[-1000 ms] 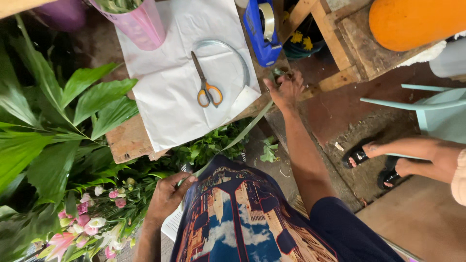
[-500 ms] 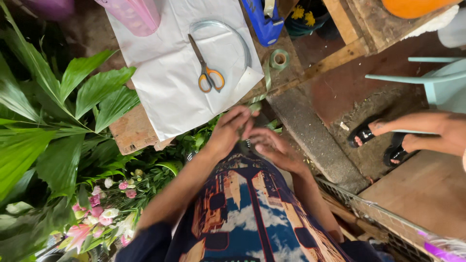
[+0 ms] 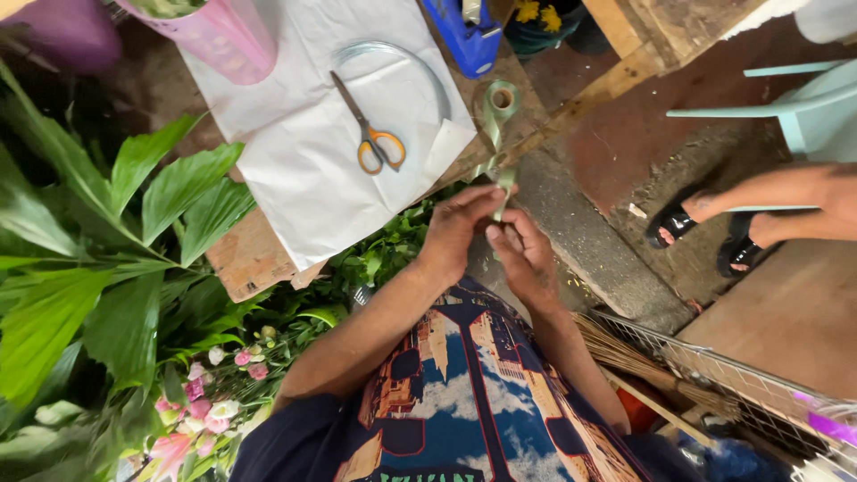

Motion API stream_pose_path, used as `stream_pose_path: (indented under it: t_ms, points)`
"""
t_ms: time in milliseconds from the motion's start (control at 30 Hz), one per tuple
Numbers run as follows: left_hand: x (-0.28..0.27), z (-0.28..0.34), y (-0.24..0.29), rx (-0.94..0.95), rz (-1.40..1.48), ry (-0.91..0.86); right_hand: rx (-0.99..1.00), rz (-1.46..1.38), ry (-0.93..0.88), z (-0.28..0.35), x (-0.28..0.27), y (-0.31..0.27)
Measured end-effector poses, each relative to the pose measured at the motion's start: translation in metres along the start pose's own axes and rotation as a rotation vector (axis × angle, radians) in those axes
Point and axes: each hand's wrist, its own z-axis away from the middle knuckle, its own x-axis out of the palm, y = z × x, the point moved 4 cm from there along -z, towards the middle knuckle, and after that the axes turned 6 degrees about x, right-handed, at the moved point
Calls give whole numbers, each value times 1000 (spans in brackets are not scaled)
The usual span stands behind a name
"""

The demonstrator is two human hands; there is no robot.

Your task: The person folds and ties green ribbons into decorative shapes, then uses shears to cut the ribbon and a wire to secure it.

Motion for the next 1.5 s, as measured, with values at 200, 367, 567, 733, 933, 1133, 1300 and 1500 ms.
stream_pose_path:
  t_ms: [200, 367, 567, 733, 933, 1133, 1300, 1500]
  points:
    - [-22, 9, 3, 232, -380, -71, -177, 53, 12, -9, 3, -16]
    - [-45, 31, 10, 116, -367, -28, -277, 3, 93, -13, -17, -28]
    - [-65, 11, -27, -234, 52, -80, -609, 214, -140, -1, 20, -79]
    - [-69, 13, 4, -94, 77, 18, -534, -13, -229, -7, 4, -37]
    - [-66, 20, 24, 41, 101, 143, -476, -242, -286, -7, -25, -12]
    - [-75, 12, 21, 46, 66, 211, -451, -351, -155, 2, -34, -26]
    - [-67, 17, 22, 119, -56, 183, -443, -218, -111, 0, -32, -27]
    - [-55, 14, 6, 219, -392, 67, -451, 5, -86, 3, -5, -63]
